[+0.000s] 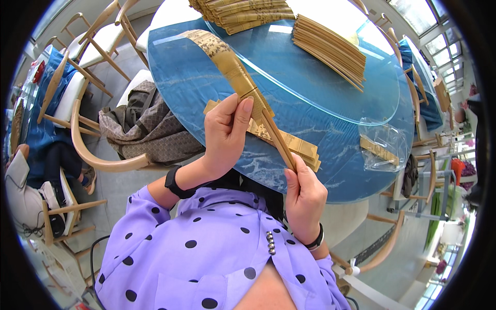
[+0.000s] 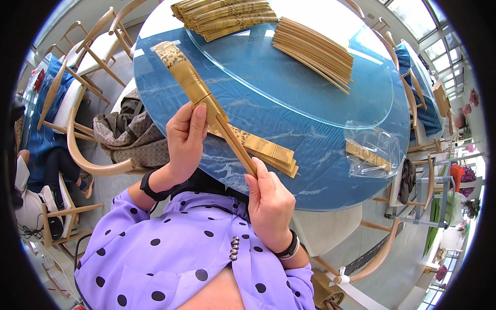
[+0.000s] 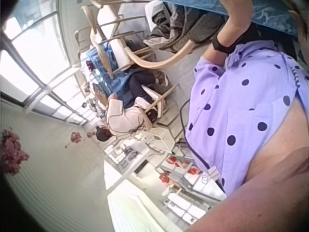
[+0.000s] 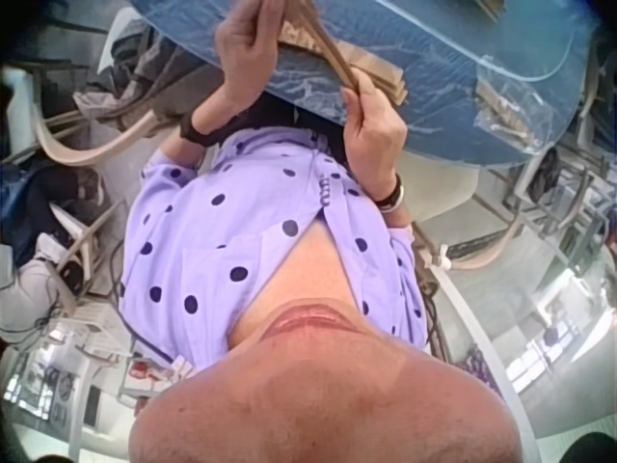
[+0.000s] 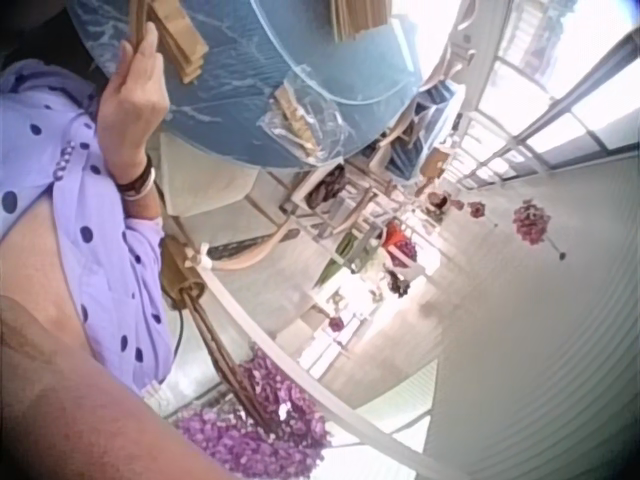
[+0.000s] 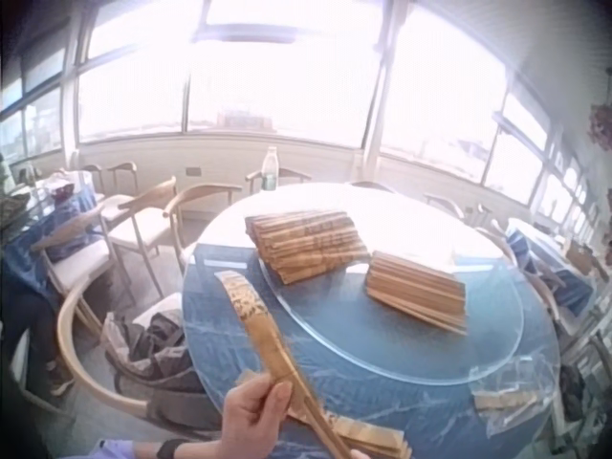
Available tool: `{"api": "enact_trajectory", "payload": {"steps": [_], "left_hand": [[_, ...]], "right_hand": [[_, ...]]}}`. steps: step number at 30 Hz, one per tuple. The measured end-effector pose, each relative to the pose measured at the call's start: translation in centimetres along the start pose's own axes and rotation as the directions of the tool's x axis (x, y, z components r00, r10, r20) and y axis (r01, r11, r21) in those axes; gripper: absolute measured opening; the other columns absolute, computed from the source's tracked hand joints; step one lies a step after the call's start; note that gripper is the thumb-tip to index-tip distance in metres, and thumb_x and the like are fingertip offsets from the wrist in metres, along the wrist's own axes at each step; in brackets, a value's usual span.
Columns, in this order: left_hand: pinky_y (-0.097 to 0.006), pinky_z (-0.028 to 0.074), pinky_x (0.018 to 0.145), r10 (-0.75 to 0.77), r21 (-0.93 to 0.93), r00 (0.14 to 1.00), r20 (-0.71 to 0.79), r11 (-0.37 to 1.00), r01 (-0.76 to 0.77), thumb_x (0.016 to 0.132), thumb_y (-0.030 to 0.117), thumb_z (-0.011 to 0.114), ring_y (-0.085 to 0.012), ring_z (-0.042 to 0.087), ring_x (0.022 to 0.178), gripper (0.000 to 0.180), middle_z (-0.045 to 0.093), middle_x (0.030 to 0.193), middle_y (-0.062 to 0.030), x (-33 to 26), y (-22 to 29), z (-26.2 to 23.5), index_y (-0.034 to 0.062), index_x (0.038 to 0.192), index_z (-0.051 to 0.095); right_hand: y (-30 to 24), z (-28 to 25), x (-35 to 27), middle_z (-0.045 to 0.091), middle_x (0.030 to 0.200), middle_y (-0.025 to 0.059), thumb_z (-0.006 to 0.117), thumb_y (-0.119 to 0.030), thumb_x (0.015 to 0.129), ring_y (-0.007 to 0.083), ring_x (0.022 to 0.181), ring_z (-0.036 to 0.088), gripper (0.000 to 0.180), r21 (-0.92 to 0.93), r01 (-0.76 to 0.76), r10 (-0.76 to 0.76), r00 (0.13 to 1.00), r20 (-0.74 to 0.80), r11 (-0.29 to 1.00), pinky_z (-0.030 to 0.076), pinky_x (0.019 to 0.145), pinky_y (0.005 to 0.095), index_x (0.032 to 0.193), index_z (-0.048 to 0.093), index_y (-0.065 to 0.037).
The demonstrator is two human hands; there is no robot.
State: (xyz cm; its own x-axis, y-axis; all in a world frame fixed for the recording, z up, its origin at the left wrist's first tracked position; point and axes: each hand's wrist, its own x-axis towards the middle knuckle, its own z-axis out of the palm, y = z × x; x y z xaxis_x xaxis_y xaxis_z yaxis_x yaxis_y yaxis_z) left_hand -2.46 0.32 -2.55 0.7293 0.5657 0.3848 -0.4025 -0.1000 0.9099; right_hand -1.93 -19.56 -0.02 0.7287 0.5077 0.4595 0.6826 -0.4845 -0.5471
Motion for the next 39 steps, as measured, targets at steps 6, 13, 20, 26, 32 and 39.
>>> {"api": "enact_trajectory", "payload": {"steps": [6, 13, 20, 26, 32, 39], "left_hand": [[-0.019, 0.031, 0.053, -0.158, -0.21, 0.986, 0.046, 0.964, 0.164, 0.111, 0.03, 0.051, -0.0004, 0.041, 0.062, 0.033, 0.05, 0.071, 0.006, -0.3, 0.8, 0.1, 0.0046, 0.093, 0.063], [-0.018, 0.032, 0.047, -0.185, -0.232, 0.977, -0.106, 0.96, 0.156, 0.112, 0.043, 0.042, -0.0001, 0.05, 0.056, 0.045, 0.054, 0.07, 0.004, 3.9, 1.3, -2.3, 0.0077, 0.096, 0.064], [-0.02, 0.043, 0.05, -0.203, -0.194, 0.975, -0.093, 0.964, 0.182, 0.112, 0.044, 0.043, -0.0036, 0.053, 0.057, 0.049, 0.055, 0.07, 0.0011, 5.5, 0.5, -3.5, 0.0053, 0.093, 0.066], [-0.021, 0.042, 0.059, -0.199, -0.111, 0.98, 0.005, 0.974, 0.198, 0.111, 0.043, 0.046, -0.0045, 0.051, 0.066, 0.045, 0.054, 0.075, 0.0018, 5.2, 0.1, -3.7, 0.0069, 0.092, 0.066], [-0.021, 0.04, 0.054, -0.172, -0.051, 0.985, 0.005, 0.984, 0.172, 0.111, 0.046, 0.043, -0.003, 0.047, 0.059, 0.052, 0.051, 0.07, 0.0035, 4.7, -0.2, -2.8, 0.0056, 0.088, 0.065], [-0.02, 0.038, 0.055, -0.229, -0.075, 0.973, 0.023, 0.97, 0.23, 0.111, 0.045, 0.044, -0.0021, 0.046, 0.061, 0.048, 0.05, 0.072, 0.0044, 4.3, 0.1, -2.8, 0.0078, 0.09, 0.064]], "right_hand": [[-0.3, 0.7, 0.7, 0.061, 0.077, 0.0114, 0.068, -0.015, 0.099, 0.0272, 0.06, 0.059, 0.033, -0.005, 0.006, -0.006, 1.0, 0.01, 1.0, 0.048, 0.055, 0.0374, 0.129, 0.066, -0.002], [-0.1, 0.4, 0.5, 0.064, 0.085, 0.0098, 0.075, -0.011, 0.091, 0.0247, 0.065, 0.062, 0.044, 0.027, 0.147, -0.149, 0.983, 0.107, 0.989, 0.049, 0.056, 0.0356, 0.132, 0.065, 0.0], [0.6, -0.6, 0.0, 0.072, 0.11, 0.0137, 0.084, -0.021, 0.079, 0.0247, 0.086, 0.072, 0.046, 0.118, 0.448, -0.462, 0.872, 0.161, 0.886, 0.059, 0.071, 0.0316, 0.12, 0.073, -0.003], [1.0, -0.5, 0.2, 0.074, 0.102, 0.0089, 0.085, -0.018, 0.076, 0.0205, 0.089, 0.073, 0.041, 0.23, 0.456, -0.504, 0.831, 0.236, 0.86, 0.057, 0.07, 0.0298, 0.114, 0.075, -0.006], [0.5, 0.2, 0.1, 0.076, 0.095, 0.0082, 0.088, -0.018, 0.069, 0.0219, 0.083, 0.075, 0.04, 0.137, 0.483, -0.499, 0.855, 0.139, 0.865, 0.057, 0.067, 0.0307, 0.106, 0.077, -0.004], [0.0, -0.7, 0.0, 0.068, 0.088, 0.0023, 0.088, -0.012, 0.067, 0.019, 0.074, 0.069, 0.037, 0.002, 0.524, -0.513, 0.832, 0.209, 0.851, 0.053, 0.061, 0.0298, 0.102, 0.079, -0.008]]}}
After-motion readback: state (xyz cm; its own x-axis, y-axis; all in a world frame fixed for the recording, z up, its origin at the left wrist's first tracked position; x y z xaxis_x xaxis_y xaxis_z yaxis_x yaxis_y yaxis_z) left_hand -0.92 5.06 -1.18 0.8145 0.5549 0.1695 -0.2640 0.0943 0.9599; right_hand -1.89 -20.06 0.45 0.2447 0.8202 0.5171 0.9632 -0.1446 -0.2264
